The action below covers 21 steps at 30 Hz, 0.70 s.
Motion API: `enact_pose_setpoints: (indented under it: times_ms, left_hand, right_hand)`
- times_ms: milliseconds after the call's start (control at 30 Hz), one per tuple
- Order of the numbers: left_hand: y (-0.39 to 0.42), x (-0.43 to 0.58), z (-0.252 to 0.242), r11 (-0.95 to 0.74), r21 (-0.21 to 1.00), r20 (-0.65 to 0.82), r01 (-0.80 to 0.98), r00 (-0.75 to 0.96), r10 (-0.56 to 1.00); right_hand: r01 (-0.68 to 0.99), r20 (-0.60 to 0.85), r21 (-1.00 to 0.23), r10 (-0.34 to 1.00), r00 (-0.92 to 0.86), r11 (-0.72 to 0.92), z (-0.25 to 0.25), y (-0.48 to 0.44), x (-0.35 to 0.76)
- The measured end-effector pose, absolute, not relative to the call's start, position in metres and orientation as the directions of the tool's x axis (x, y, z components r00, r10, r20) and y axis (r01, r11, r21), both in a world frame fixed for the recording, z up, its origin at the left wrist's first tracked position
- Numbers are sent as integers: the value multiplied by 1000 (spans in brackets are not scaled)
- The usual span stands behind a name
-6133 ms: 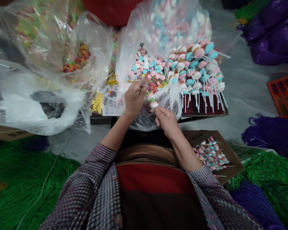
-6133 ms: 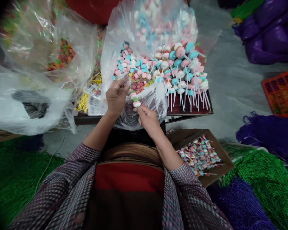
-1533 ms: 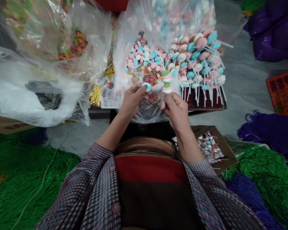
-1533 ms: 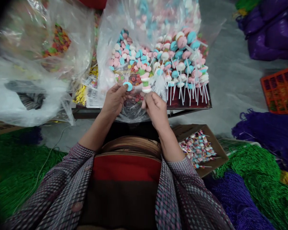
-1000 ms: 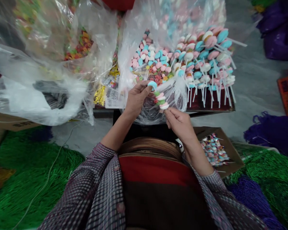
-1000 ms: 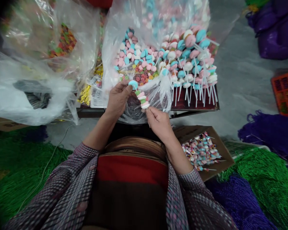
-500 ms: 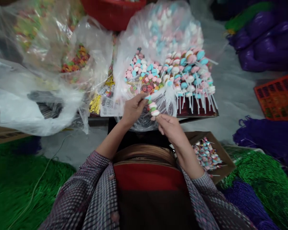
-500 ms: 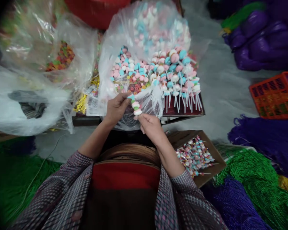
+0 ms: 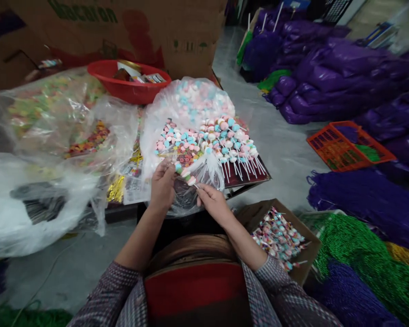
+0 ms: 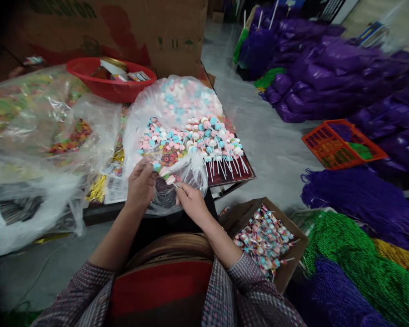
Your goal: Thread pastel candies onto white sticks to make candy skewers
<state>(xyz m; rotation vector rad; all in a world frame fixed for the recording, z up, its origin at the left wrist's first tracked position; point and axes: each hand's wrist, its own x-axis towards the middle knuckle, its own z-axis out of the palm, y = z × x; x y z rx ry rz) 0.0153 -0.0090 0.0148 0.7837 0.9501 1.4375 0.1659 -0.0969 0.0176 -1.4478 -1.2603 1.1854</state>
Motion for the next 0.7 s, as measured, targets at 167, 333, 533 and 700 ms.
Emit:
enact_pose_setpoints:
  times_ms: [167,333,533,700]
  left_hand:
    - [-10,13,21,35,871,-78,-490,-68,995]
    - [-13,10,10,-44,971,26,-234,-78,997]
    - [-5,3,-20,-40,999,41,36,-13,999]
    - [-1,3,-36,-43,996,42,83,15,999]
  right_hand:
    - [-12,-233,-972,972,37,-233,15,-99,161]
    - [-12,-276,-961,960,42,-276,20,-99,169]
    - [258,-42,-962,983,178,-88,63,-79,209]
    - [753,303,-654,939,162,81,113,-27,241]
